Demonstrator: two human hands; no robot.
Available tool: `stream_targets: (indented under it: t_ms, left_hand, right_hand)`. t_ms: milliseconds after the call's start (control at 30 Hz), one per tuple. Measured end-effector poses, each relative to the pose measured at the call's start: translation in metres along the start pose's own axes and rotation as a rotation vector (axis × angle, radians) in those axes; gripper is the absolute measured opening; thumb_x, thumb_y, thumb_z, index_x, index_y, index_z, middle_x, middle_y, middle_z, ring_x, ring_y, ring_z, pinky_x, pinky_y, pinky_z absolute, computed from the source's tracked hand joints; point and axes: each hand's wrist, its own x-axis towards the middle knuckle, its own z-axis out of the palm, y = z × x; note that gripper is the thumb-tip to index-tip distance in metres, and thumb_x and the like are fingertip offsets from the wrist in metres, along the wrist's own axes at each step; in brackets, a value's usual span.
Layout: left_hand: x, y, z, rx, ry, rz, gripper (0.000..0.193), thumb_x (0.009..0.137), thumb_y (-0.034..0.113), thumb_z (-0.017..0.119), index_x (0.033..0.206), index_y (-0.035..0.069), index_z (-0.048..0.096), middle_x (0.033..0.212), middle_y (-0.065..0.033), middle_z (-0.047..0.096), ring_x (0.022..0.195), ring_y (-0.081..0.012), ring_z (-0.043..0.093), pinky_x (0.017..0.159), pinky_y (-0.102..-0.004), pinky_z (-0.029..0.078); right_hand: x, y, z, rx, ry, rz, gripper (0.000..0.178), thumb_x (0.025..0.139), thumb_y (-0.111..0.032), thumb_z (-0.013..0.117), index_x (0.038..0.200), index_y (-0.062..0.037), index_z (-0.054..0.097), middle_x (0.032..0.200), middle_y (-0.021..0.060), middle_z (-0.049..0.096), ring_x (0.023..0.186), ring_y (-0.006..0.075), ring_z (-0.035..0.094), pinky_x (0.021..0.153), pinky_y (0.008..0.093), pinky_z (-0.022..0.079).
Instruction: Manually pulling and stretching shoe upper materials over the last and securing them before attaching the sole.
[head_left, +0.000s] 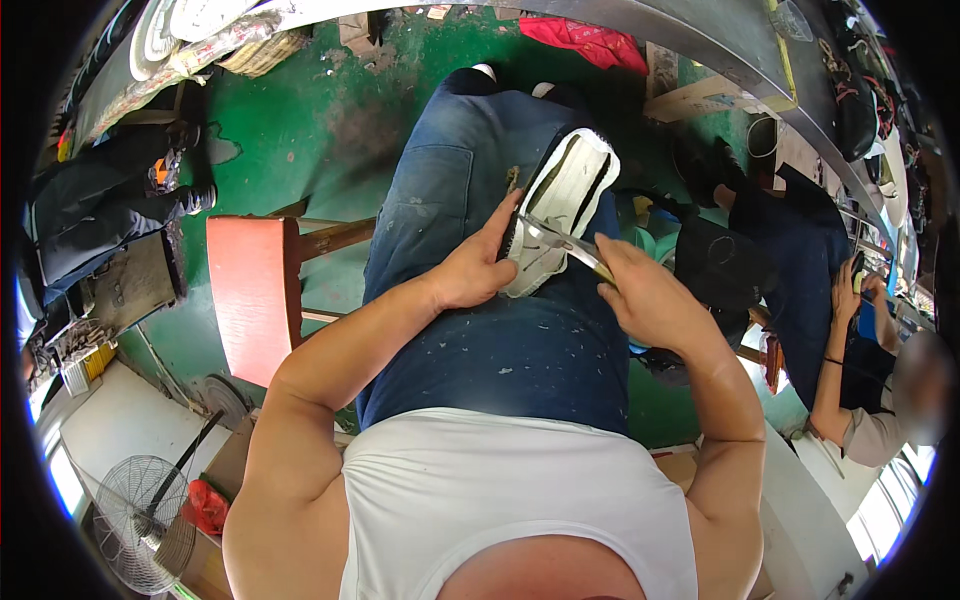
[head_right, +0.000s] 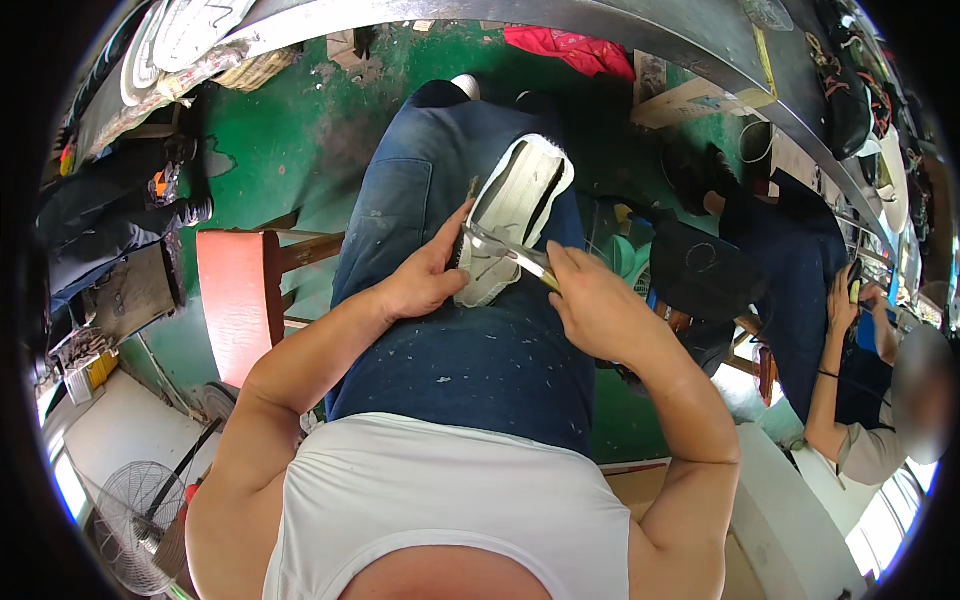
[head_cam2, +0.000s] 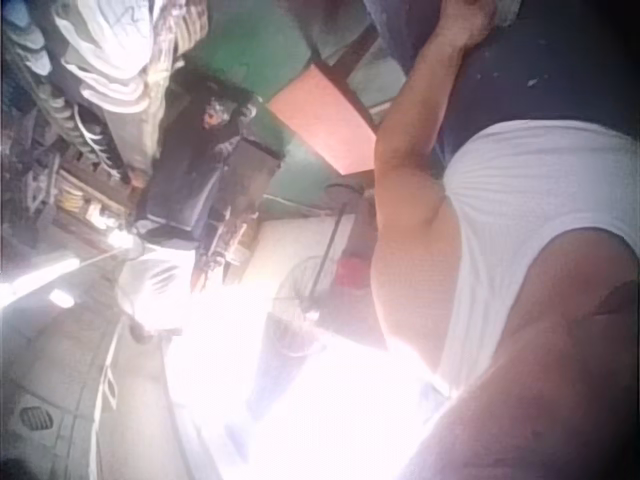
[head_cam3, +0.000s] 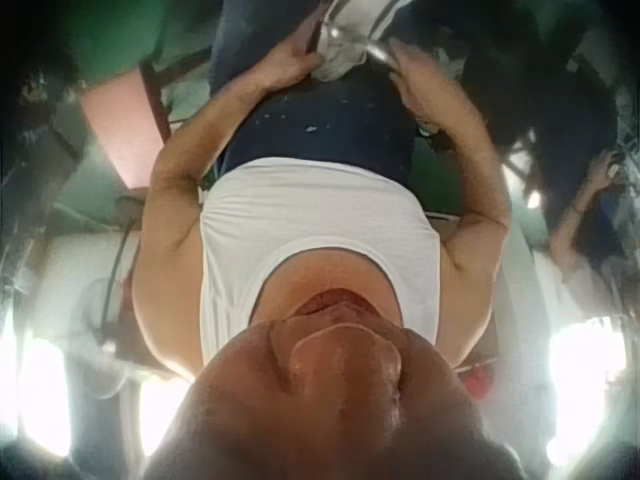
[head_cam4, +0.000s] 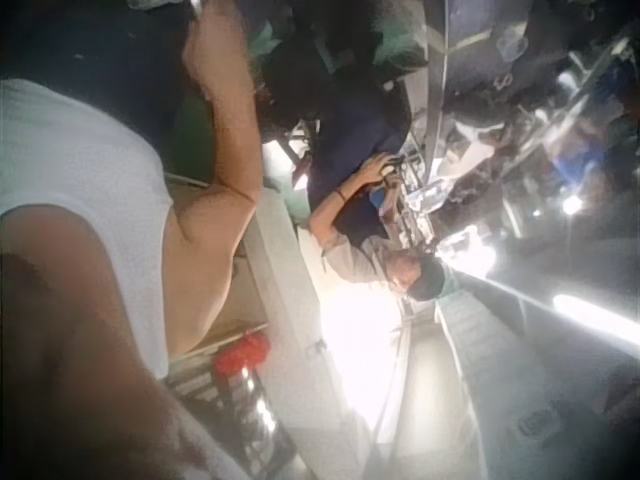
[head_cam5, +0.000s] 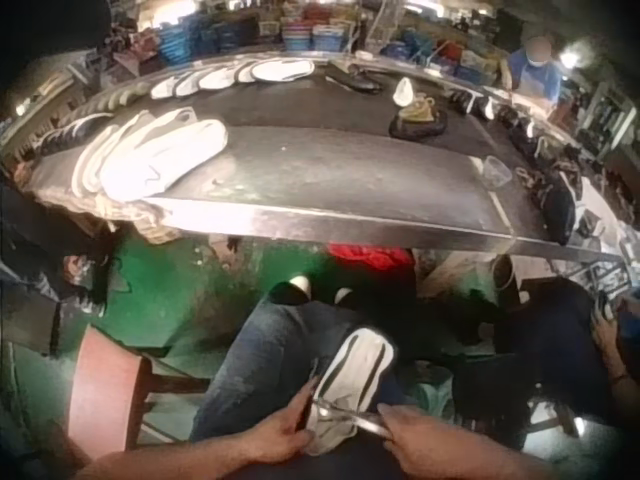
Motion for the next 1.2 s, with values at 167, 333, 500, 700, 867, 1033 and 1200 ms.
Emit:
stream_targets:
  t_ms: [167,333,500,700,867,1033,1200]
  left_hand:
    - [-0.001,-0.009,0.000,0.106,0.044,0.035,0.093,0.082,0.001,0.049,0.158,-0.004,-0.006,0.157,-0.0278,0.029,0.148,-0.0298,0.028,0.119,-0.0311,0.021]
    - [-0.003,-0.003,0.002,0.095,0.042,-0.034,0.094,0.082,-0.004,0.048,0.160,0.001,-0.004,0.161,-0.0199,0.025,0.148,-0.0238,0.025,0.120,-0.0299,0.018]
    - [0.002,0.002,0.000,0.024,0.054,-0.082,0.077,0.097,0.013,0.045,0.161,0.003,0.004,0.159,-0.0180,0.031,0.147,-0.0247,0.030,0.120,-0.0322,0.020]
    - [0.036,0.003,0.015,-0.657,0.512,-0.280,0.062,0.109,0.049,0.025,0.152,0.008,0.043,0.148,-0.0131,0.051,0.132,-0.0230,0.051,0.110,-0.0348,0.039]
    - [0.058,-0.040,-0.004,-0.104,0.721,-0.125,0.061,0.109,0.045,0.028,0.134,0.000,0.061,0.123,-0.0262,0.066,0.118,-0.0331,0.063,0.102,-0.0360,0.045]
    - [0.053,-0.044,-0.004,0.283,0.751,0.021,0.053,0.109,0.036,0.030,0.127,-0.002,0.063,0.113,-0.0304,0.066,0.106,-0.0480,0.063,0.094,-0.0440,0.050]
    - [0.044,-0.027,0.002,0.518,0.701,0.273,0.043,0.106,0.026,0.040,0.140,0.002,0.051,0.127,-0.0256,0.062,0.108,-0.0457,0.064,0.096,-0.0440,0.051]
  right_hand:
    - [0.007,-0.024,-0.028,-0.397,-0.105,-0.029,0.059,0.076,0.005,0.065,0.130,0.0203,0.047,0.115,0.0296,0.059,0.108,0.0387,0.060,0.095,0.0408,0.050]
    - [0.013,-0.025,-0.031,-0.447,-0.133,-0.018,0.050,0.075,0.004,0.065,0.122,0.0190,0.052,0.112,0.0278,0.061,0.104,0.0375,0.062,0.090,0.0405,0.052]
    - [0.043,-0.038,-0.049,-0.406,-0.534,0.118,0.027,0.086,-0.007,0.064,0.108,0.0088,0.058,0.097,0.0256,0.067,0.090,0.0428,0.066,0.078,0.0489,0.053]
    - [0.030,-0.006,0.024,0.179,-0.266,0.202,0.029,0.090,-0.023,0.066,0.099,0.0036,0.059,0.086,0.0278,0.067,0.083,0.0488,0.065,0.075,0.0526,0.051]
    - [0.036,-0.013,0.043,0.419,-0.141,0.315,0.026,0.094,-0.022,0.061,0.101,0.0027,0.059,0.081,0.0230,0.066,0.080,0.0458,0.065,0.074,0.0496,0.051]
    - [0.022,0.013,0.027,0.012,-0.039,0.087,0.031,0.094,-0.018,0.062,0.112,0.0053,0.054,0.104,0.0230,0.066,0.091,0.0375,0.067,0.076,0.0450,0.052]
    - [0.047,0.006,0.015,-0.222,0.048,0.232,0.033,0.092,-0.015,0.064,0.119,0.0019,0.054,0.104,0.0232,0.065,0.091,0.0438,0.065,0.079,0.0484,0.052]
